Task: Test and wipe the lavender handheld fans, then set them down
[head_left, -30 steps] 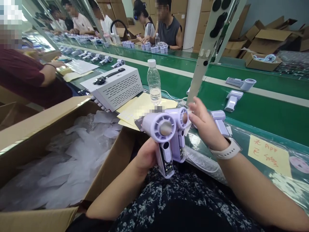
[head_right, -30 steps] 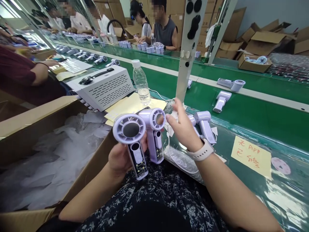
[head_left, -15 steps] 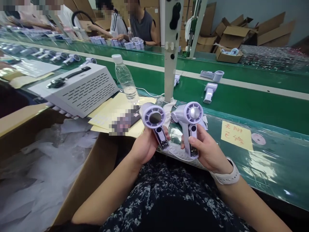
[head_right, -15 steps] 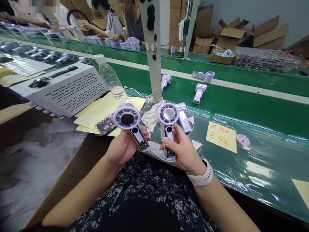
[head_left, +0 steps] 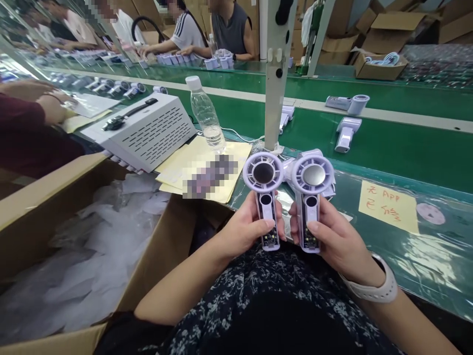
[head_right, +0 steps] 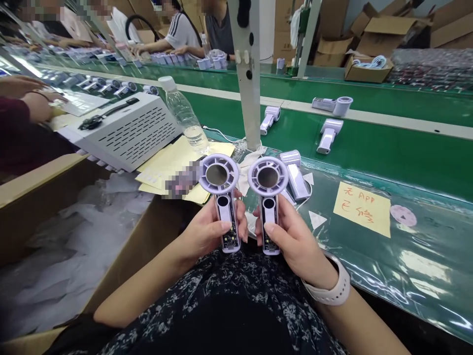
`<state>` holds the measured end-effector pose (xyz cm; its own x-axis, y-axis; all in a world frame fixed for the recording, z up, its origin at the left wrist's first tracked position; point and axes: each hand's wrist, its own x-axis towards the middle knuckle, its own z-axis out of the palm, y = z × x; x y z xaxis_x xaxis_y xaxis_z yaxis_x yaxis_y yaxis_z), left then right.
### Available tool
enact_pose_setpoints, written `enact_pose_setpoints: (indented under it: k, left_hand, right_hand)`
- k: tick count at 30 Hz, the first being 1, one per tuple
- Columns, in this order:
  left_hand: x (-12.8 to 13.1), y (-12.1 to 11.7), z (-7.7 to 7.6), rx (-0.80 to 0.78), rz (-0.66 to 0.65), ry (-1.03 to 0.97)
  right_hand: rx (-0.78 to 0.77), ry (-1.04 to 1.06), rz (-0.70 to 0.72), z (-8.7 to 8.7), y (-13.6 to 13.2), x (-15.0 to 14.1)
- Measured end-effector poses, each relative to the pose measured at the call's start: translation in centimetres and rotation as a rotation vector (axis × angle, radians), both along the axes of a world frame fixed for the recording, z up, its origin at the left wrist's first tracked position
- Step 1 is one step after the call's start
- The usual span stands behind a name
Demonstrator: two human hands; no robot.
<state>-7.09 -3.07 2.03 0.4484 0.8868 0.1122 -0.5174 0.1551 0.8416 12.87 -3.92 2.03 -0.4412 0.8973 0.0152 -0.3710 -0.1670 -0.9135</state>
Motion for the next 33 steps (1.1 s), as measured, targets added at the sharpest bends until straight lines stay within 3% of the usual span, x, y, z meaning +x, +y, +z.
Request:
enact_pose_setpoints:
  k: [3, 10, 17, 27, 33]
  left_hand:
    - [-0.1, 0.1, -0.1, -0.016, 0.041, 0.004]
    - [0.0, 0.1, -0.4, -0.062, -0.019, 0.003]
    - [-0.1, 0.0, -0.7, 0.001, -0.017, -0.004]
    - [0.3, 1.1, -1.7, -0.194, 0.187, 0.052]
    - [-0.1, 0.9, -1.6, -0.087, 0.129, 0.058]
  right_hand:
    - [-0.002, -0.042, -0.06, -0.4, 0.3, -0.5]
    - [-0.076, 0.077, -0.024, -0.5, 0.4, -1.2]
    - [-0.046, 0.03, 0.001, -0.4, 0.3, -0.8]
    - [-0.053, -0.001, -0.091, -1.0, 0.2, -1.0]
    - [-0.129, 0.022, -0.055, -0.5, 0.2, -0.8]
